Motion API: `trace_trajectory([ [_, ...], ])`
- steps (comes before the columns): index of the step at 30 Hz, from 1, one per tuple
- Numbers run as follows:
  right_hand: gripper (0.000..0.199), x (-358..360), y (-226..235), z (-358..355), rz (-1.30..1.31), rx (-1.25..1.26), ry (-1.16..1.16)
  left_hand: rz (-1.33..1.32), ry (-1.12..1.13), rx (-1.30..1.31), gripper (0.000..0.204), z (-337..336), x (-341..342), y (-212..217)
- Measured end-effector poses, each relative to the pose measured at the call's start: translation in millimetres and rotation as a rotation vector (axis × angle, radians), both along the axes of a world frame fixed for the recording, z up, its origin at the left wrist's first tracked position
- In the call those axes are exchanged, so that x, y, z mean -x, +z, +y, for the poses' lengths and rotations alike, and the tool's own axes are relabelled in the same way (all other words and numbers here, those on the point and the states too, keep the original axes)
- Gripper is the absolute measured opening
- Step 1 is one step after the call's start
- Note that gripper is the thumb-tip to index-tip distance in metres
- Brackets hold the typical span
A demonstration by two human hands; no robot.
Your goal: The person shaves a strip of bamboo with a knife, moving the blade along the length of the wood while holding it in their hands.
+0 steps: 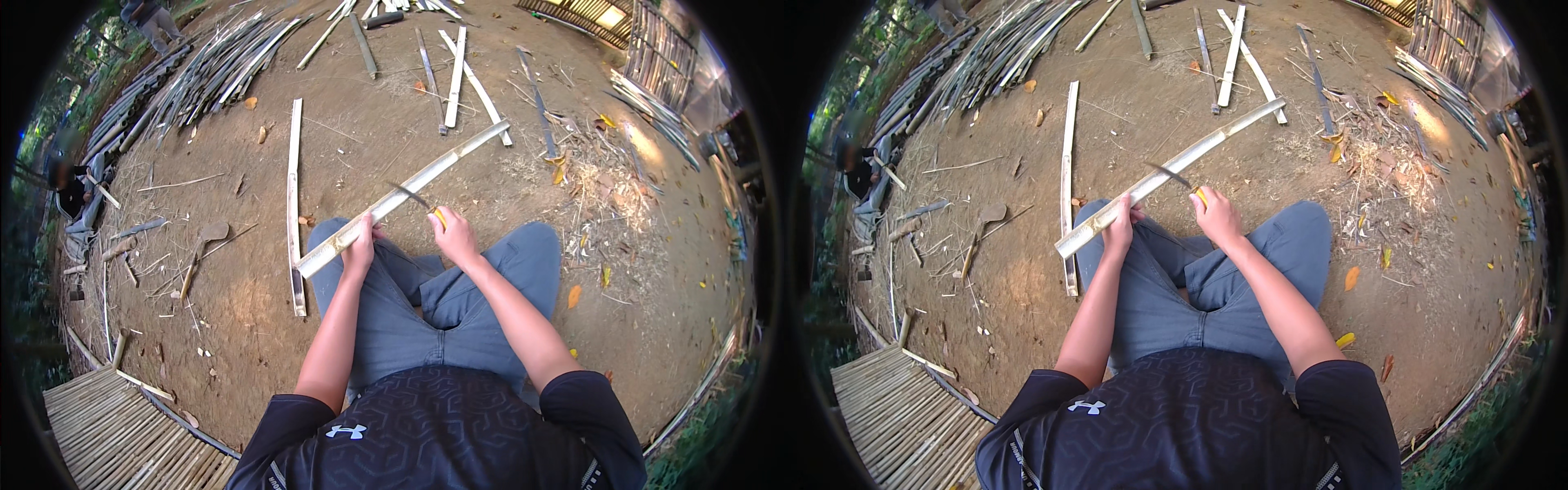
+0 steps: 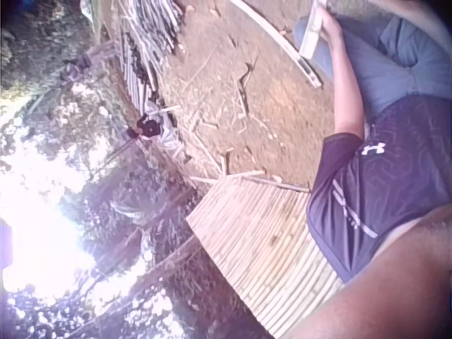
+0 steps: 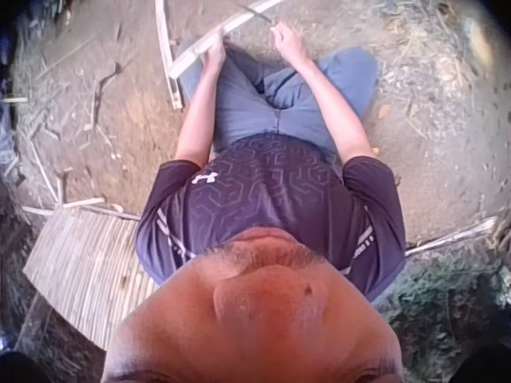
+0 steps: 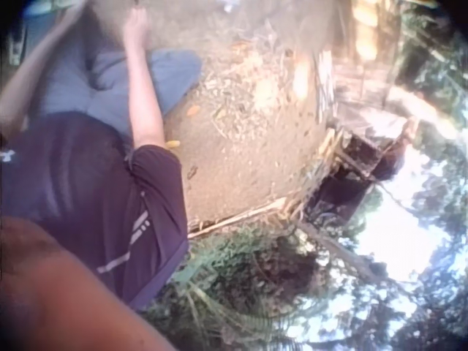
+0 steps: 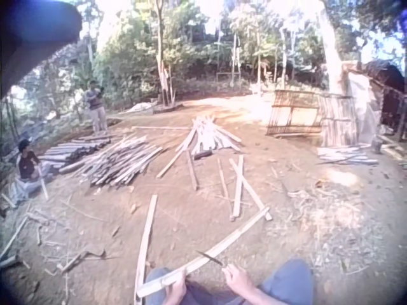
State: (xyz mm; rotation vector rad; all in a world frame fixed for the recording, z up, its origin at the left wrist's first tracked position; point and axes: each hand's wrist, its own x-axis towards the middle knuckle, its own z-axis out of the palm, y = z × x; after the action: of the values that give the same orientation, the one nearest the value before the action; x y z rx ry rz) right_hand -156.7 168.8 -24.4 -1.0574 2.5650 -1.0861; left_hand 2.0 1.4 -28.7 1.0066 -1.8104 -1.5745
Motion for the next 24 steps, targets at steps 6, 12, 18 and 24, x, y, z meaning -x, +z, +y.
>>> trace_trajectory([
  [6, 0.038, 58.5, -36.2, 14.3, -0.195, -0.154, -0.268, 0.05, -0.024, 0.037, 0.047, 5.3, 7.5, -1.7],
  [12, 0.035, 30.0, -18.1, 29.2, -0.115, 0.088, -0.02, 0.102, -0.007, 0.026, 0.036, 1.8, 3.9, -10.9],
  [18, 0.039, 74.1, -94.1, 31.5, -0.427, 0.089, -0.439, 0.242, -0.072, 0.099, 0.021, 17.0, 10.7, 19.2],
  [24, 0.039, 84.4, -132.8, 29.3, -0.38, 0.14, -0.428, 0.205, -0.074, 0.268, 0.03, 17.6, 13.8, 30.1],
])
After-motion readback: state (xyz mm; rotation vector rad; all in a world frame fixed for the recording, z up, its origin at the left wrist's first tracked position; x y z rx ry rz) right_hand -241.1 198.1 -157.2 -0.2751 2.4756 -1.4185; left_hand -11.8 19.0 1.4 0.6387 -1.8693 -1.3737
